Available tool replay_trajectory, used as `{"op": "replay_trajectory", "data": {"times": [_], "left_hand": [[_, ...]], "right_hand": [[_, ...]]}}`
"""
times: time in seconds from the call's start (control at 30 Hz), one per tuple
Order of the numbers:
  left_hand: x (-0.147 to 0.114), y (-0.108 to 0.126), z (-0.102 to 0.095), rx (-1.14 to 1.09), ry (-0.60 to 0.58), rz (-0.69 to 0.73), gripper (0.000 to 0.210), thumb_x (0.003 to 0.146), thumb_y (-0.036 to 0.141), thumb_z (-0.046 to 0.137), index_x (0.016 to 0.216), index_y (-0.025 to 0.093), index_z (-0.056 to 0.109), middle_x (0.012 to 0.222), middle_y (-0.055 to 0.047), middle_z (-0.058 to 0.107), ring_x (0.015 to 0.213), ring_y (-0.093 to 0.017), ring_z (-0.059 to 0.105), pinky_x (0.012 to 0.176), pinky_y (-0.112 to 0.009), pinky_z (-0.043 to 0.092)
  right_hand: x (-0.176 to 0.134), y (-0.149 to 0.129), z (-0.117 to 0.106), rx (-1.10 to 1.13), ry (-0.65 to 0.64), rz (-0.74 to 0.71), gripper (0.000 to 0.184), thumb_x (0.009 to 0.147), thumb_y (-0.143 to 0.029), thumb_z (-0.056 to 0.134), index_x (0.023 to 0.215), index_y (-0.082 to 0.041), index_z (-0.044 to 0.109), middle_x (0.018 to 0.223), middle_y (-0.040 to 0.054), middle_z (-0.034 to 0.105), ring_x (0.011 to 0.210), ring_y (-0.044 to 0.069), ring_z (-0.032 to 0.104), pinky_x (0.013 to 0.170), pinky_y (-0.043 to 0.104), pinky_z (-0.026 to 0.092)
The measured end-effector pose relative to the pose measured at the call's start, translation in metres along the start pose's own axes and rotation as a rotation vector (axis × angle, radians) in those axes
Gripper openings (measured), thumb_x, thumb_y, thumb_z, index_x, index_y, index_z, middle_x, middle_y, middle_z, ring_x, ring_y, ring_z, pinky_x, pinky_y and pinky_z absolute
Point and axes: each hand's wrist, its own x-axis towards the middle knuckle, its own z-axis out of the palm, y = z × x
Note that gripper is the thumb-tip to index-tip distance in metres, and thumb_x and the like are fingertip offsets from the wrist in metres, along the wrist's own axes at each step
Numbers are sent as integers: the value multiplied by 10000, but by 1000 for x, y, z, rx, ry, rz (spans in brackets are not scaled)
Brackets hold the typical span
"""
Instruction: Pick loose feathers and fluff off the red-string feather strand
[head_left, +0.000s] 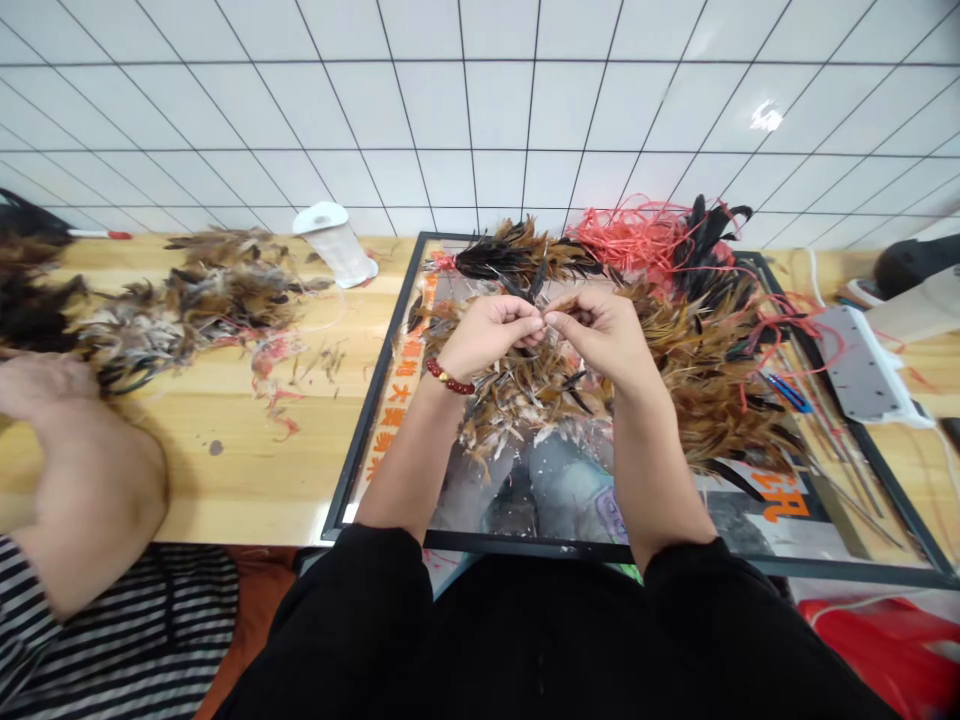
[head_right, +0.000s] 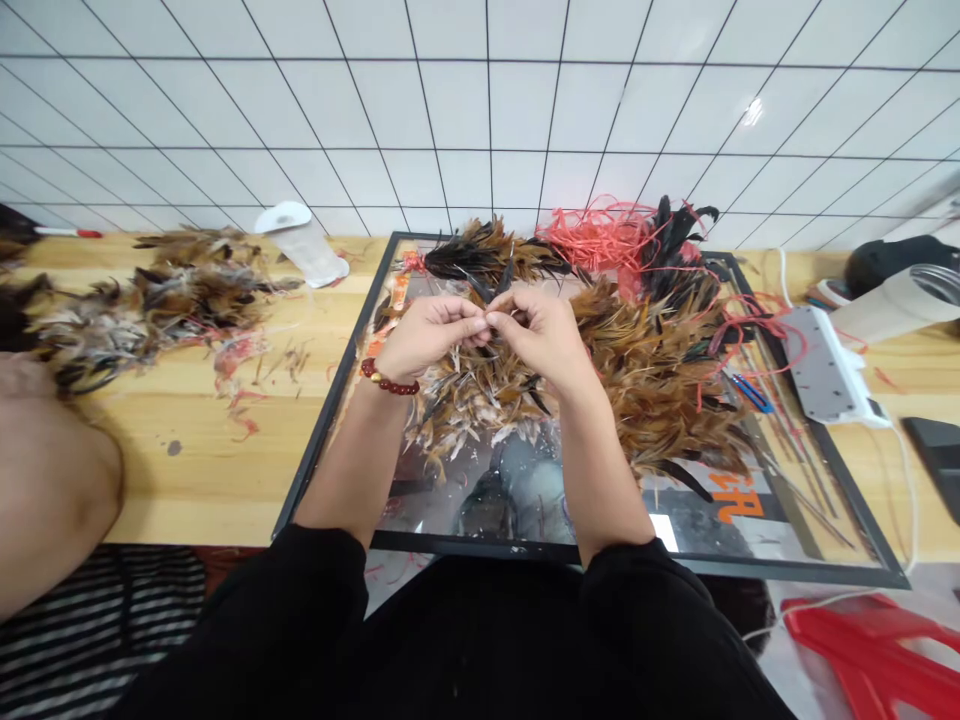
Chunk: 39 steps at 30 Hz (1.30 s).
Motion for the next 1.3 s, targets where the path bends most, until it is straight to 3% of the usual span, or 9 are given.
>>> {"op": "replay_trajectory", "data": {"times": [0.13, 0.33, 0.53, 0.73, 0.8, 0.9, 1.03, 1.17, 1.3], "left_hand": [[-1, 2, 2, 58, 27, -22, 87, 770, 48, 703, 714, 113, 713, 629, -19, 701, 590, -83, 639, 630, -201, 517], [9, -8, -7, 57, 181, -40, 140, 777, 36, 673, 669, 121, 650, 575, -2, 666, 545, -75, 620, 583, -181, 497], [13, -8, -21, -169, 390, 71, 141, 716, 131, 789, 711, 137, 648, 598, 25, 655, 549, -73, 620, 580, -191, 511], [5, 5, -22, -376, 305, 48, 232, 635, 184, 875, 754, 139, 681, 627, 28, 668, 532, -65, 611, 580, -208, 523], [5, 5, -22, -398, 300, 27, 214, 650, 163, 860, 777, 141, 688, 623, 30, 664, 529, -64, 606, 572, -204, 518], [8, 2, -17, -446, 317, -5, 179, 703, 144, 821, 812, 152, 678, 627, 39, 658, 550, -59, 611, 598, -198, 526], [14, -8, -3, -513, 318, -89, 173, 778, 193, 792, 801, 150, 626, 661, 43, 664, 565, -55, 627, 634, -202, 541], [17, -16, 11, -538, 284, -150, 149, 814, 175, 763, 789, 132, 622, 693, 19, 693, 601, -65, 664, 679, -213, 560], [16, -20, 16, -536, 240, -166, 132, 817, 173, 762, 782, 123, 645, 677, 4, 702, 610, -84, 686, 661, -211, 559]], "right_hand": [[1, 6, 4, -59, -9, -27, 98, 831, -274, 658, 829, -192, 712, 784, 14, 705, 736, 154, 614, 710, 294, 472], [5, 27, 7, -318, 221, 46, 122, 862, -257, 608, 829, -191, 705, 862, 43, 709, 722, 158, 593, 732, 303, 477], [3, 32, 15, -599, -359, 105, 148, 803, -176, 652, 899, -188, 764, 908, 67, 745, 849, 199, 651, 805, 314, 469], [-2, 23, 45, -880, -537, 174, 244, 855, -170, 567, 979, -158, 778, 1088, 177, 738, 983, 288, 669, 799, 375, 479], [0, 22, 40, -809, -497, 187, 227, 867, -187, 564, 929, -169, 782, 1030, 155, 755, 960, 278, 675, 798, 373, 477], [3, 23, 22, -603, -282, 239, 174, 853, -241, 612, 872, -180, 774, 880, 97, 762, 842, 230, 674, 791, 352, 473], [6, 24, 4, -119, -29, 352, 178, 795, -314, 657, 712, -166, 710, 677, 33, 686, 611, 140, 586, 649, 288, 450], [9, 20, 6, 315, 101, 386, 328, 636, -480, 779, 643, -176, 655, 503, -51, 487, 473, 71, 344, 486, 241, 275], [10, 15, 12, 373, 133, 362, 395, 588, -539, 813, 643, -188, 640, 519, -55, 452, 497, 73, 322, 483, 248, 258]]}}
